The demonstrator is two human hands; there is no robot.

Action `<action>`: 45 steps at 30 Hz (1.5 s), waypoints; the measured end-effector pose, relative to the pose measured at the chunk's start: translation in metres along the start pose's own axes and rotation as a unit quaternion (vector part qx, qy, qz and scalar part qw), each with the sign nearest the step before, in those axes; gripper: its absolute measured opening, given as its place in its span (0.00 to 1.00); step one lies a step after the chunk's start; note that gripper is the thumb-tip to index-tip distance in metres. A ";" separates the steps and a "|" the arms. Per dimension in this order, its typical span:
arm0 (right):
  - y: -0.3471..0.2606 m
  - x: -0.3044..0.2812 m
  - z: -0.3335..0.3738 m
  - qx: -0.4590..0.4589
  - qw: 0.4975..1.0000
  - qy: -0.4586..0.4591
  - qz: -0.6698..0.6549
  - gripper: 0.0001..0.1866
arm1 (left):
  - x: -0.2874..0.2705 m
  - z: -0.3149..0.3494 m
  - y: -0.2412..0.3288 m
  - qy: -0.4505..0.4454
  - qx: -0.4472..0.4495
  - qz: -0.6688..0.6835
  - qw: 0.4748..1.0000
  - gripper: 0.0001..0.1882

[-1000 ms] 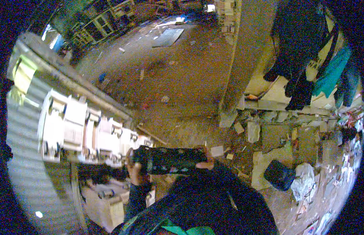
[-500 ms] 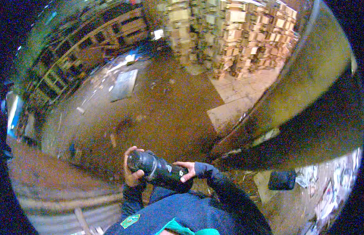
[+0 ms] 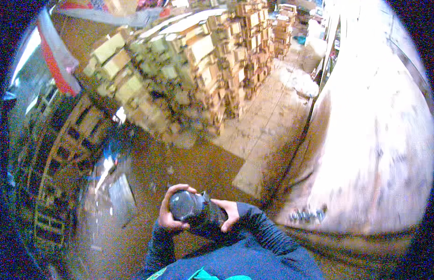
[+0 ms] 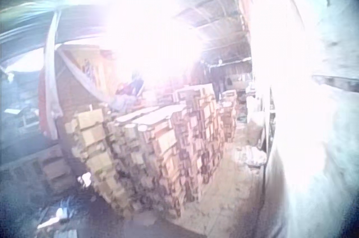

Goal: The person walks through a cluttered workshop, approaches a water dispenser, and fills a black reusable bottle. After filling, the person secures the lid and walks back through the workshop.

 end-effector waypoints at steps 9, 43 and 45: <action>-0.049 -0.265 -0.043 0.051 0.917 0.333 0.212 0.61 | -0.081 -0.286 -0.036 0.046 -0.041 -0.059 0.996 0.51; -0.278 -1.269 0.215 0.055 0.725 0.578 0.370 0.63 | 0.181 -1.340 -0.286 -0.190 -0.023 -0.122 0.974 0.28; -0.293 -1.323 0.225 0.061 0.707 0.557 0.431 0.59 | 0.180 -1.385 -0.308 -0.166 -0.058 -0.114 0.978 0.26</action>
Point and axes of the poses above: each hand's wrist, its own z-axis away from the middle knuckle, its own x-axis out of the palm, y = z × x, the point moved 9 cm from there along -z, towards the middle knuckle, and after that the axes turned 6 degrees about z, right-handed, at the moved point
